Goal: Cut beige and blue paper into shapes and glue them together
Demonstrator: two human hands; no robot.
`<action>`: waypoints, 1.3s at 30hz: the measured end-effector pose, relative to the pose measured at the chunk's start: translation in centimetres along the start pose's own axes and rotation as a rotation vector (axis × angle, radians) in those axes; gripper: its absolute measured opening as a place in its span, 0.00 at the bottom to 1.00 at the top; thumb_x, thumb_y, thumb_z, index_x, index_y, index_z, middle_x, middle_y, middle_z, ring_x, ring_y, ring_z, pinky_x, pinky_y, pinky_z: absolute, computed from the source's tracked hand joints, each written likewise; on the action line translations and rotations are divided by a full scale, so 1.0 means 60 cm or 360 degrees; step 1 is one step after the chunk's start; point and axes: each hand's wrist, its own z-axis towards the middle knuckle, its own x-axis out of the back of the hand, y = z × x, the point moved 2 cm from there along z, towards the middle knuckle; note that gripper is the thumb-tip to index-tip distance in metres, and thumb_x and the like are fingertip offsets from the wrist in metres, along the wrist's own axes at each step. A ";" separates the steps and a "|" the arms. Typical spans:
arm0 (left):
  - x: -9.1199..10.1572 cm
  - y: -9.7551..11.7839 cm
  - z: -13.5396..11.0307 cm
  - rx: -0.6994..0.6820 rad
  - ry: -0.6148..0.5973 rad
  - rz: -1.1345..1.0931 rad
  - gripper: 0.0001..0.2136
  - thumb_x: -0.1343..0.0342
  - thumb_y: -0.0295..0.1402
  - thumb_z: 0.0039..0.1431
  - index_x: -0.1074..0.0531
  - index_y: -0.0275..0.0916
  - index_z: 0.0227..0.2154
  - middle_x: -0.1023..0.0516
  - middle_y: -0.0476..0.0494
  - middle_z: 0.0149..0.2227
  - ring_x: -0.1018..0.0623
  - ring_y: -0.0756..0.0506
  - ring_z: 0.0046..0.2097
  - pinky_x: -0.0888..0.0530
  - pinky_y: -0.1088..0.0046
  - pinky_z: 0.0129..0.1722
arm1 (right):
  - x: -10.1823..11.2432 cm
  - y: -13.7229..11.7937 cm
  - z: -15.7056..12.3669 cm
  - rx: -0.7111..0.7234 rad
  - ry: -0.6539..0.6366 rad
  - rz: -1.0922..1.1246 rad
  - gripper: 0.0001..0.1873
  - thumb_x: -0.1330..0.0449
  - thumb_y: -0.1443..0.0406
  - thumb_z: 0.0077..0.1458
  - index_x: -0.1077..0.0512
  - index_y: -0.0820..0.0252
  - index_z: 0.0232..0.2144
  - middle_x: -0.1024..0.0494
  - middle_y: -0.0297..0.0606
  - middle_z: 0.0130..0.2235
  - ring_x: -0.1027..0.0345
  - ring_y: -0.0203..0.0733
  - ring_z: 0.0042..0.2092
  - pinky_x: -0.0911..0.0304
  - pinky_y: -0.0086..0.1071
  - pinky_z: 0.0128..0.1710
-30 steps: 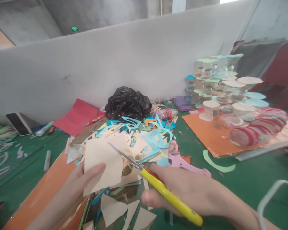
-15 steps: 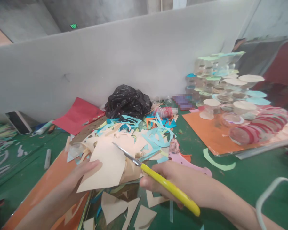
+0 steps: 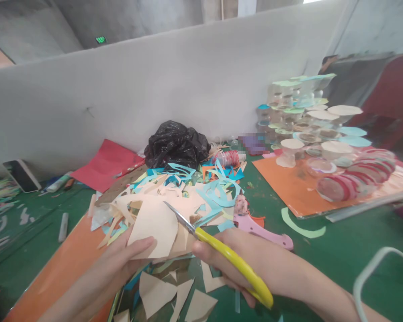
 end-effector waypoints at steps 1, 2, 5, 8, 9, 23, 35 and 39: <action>0.000 0.000 0.001 0.0010 -0.0016 -0.0022 0.35 0.34 0.33 0.49 0.36 0.42 0.61 0.20 0.37 0.49 0.19 0.37 0.46 0.22 0.66 0.42 | 0.002 -0.004 -0.003 0.0007 -0.0004 -0.0052 0.39 0.60 0.30 0.50 0.37 0.58 0.29 0.33 0.31 0.22 0.42 0.28 0.16 0.48 0.20 0.13; 0.001 0.001 0.001 0.0017 -0.0024 -0.0050 0.33 0.35 0.33 0.50 0.35 0.40 0.60 0.19 0.36 0.48 0.19 0.36 0.46 0.22 0.64 0.43 | 0.005 -0.008 -0.007 0.0028 -0.0010 -0.0113 0.39 0.61 0.30 0.50 0.38 0.58 0.29 0.33 0.32 0.24 0.41 0.29 0.18 0.47 0.21 0.15; 0.012 0.005 0.006 0.0025 -0.0069 -0.0154 0.28 0.37 0.33 0.51 0.31 0.36 0.57 0.18 0.36 0.45 0.19 0.36 0.45 0.23 0.62 0.46 | 0.014 -0.013 -0.019 0.0163 -0.0024 -0.0195 0.37 0.63 0.32 0.54 0.39 0.57 0.30 0.33 0.32 0.26 0.39 0.31 0.22 0.41 0.24 0.22; 0.024 0.007 0.011 0.0059 -0.0133 -0.0179 0.24 0.38 0.34 0.52 0.27 0.33 0.53 0.18 0.35 0.44 0.19 0.36 0.44 0.22 0.64 0.44 | 0.018 -0.012 -0.029 0.0206 -0.0063 -0.0265 0.33 0.62 0.36 0.57 0.38 0.56 0.29 0.33 0.33 0.28 0.37 0.33 0.25 0.39 0.26 0.26; 0.027 0.008 0.013 0.0069 -0.0149 -0.0162 0.23 0.38 0.34 0.52 0.26 0.32 0.52 0.18 0.35 0.44 0.19 0.37 0.43 0.22 0.65 0.43 | 0.018 -0.012 -0.030 0.0207 -0.0074 -0.0295 0.33 0.62 0.36 0.58 0.37 0.56 0.29 0.32 0.33 0.29 0.36 0.34 0.25 0.39 0.26 0.26; 0.026 0.011 0.025 -0.0067 -0.0104 -0.0194 0.25 0.39 0.35 0.52 0.28 0.33 0.54 0.19 0.34 0.46 0.19 0.36 0.43 0.22 0.67 0.36 | 0.018 -0.001 -0.004 0.0062 -0.0142 0.0059 0.29 0.53 0.37 0.56 0.39 0.56 0.34 0.38 0.23 0.19 0.47 0.25 0.16 0.46 0.17 0.13; -0.002 -0.012 0.013 -0.0183 0.0107 0.0002 0.30 0.34 0.35 0.49 0.32 0.37 0.57 0.19 0.36 0.47 0.18 0.39 0.39 0.21 0.66 0.37 | 0.011 -0.008 -0.017 -0.0052 -0.0021 -0.0038 0.33 0.55 0.35 0.55 0.38 0.58 0.31 0.34 0.27 0.23 0.43 0.25 0.18 0.47 0.17 0.15; -0.007 -0.010 0.011 -0.0191 0.0102 -0.0037 0.32 0.33 0.34 0.47 0.32 0.39 0.57 0.19 0.37 0.47 0.19 0.40 0.40 0.22 0.66 0.40 | 0.017 -0.014 -0.027 0.0143 -0.0040 -0.0273 0.31 0.59 0.38 0.60 0.38 0.58 0.29 0.34 0.30 0.25 0.41 0.29 0.22 0.45 0.21 0.19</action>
